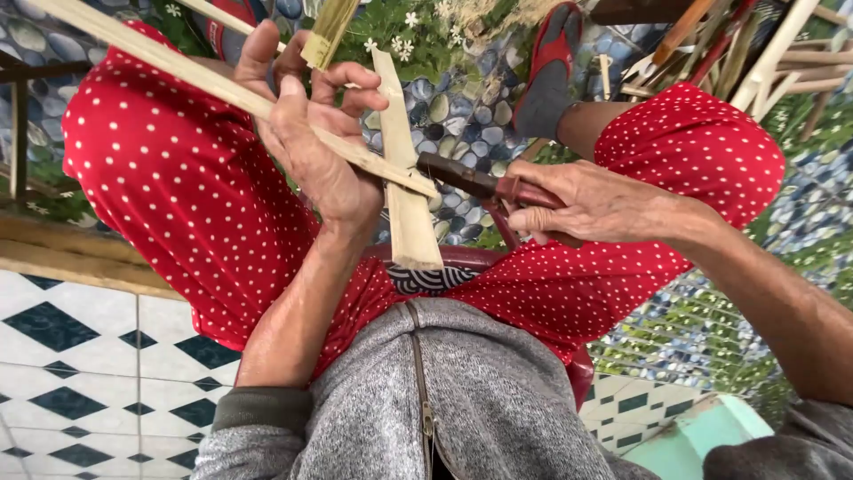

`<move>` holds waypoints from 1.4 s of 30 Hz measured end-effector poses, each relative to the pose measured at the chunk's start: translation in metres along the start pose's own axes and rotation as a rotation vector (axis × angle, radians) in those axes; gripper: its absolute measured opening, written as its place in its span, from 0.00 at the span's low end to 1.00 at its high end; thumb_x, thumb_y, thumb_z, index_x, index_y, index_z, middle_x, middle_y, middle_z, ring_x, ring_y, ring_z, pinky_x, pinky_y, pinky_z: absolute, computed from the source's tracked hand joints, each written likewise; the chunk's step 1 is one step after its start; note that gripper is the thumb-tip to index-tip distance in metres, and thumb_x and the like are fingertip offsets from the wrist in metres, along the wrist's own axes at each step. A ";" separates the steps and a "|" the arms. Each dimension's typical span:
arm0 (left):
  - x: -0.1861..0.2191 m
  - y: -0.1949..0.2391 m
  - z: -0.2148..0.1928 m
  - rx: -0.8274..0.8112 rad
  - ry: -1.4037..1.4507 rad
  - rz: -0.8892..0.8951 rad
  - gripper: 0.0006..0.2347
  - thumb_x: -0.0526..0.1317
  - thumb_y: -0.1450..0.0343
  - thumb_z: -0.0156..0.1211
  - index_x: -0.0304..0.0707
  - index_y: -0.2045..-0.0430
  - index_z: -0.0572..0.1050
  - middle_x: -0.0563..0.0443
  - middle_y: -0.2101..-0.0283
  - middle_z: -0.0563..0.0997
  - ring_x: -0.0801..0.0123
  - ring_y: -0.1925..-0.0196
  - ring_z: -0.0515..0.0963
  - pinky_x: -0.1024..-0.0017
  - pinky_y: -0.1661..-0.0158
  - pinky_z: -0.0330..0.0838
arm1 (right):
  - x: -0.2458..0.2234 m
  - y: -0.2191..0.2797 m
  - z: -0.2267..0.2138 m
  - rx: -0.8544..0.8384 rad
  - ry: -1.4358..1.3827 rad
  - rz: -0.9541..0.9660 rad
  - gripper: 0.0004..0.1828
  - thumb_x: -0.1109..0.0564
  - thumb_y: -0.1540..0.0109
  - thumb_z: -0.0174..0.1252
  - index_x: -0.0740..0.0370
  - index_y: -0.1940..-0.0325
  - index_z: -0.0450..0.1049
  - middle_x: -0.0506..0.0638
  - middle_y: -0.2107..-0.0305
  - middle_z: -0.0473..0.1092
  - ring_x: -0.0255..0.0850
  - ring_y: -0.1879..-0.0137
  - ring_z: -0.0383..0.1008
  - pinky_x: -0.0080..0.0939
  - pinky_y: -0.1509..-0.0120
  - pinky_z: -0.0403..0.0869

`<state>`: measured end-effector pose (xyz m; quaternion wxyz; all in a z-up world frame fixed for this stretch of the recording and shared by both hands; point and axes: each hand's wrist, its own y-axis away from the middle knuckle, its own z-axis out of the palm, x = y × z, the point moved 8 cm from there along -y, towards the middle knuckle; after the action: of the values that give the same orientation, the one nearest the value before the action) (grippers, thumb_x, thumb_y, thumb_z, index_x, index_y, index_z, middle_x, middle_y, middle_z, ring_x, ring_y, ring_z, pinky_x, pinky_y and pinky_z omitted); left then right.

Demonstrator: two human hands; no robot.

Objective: The person assembles a bamboo structure by inserting nails into pre-drilled holes using pliers. They hold the bamboo pieces together and use the pliers to push the nails into place, occasionally adjusting the pieces.

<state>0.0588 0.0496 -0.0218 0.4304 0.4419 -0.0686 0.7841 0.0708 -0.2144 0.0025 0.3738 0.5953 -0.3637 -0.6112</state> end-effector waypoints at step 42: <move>0.001 0.003 -0.006 0.074 0.025 -0.040 0.17 0.37 0.20 0.52 0.37 0.35 0.64 0.35 0.41 0.70 0.44 0.61 0.80 0.55 0.65 0.81 | -0.066 0.005 -0.060 -0.283 0.282 0.278 0.12 0.41 0.31 0.54 0.42 0.49 0.76 0.50 0.82 0.72 0.41 0.81 0.66 0.39 0.72 0.73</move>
<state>0.0526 0.0516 -0.0234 0.4301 0.4490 -0.0255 0.7828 0.1312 -0.1573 0.0353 0.5809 0.5607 -0.2971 -0.5098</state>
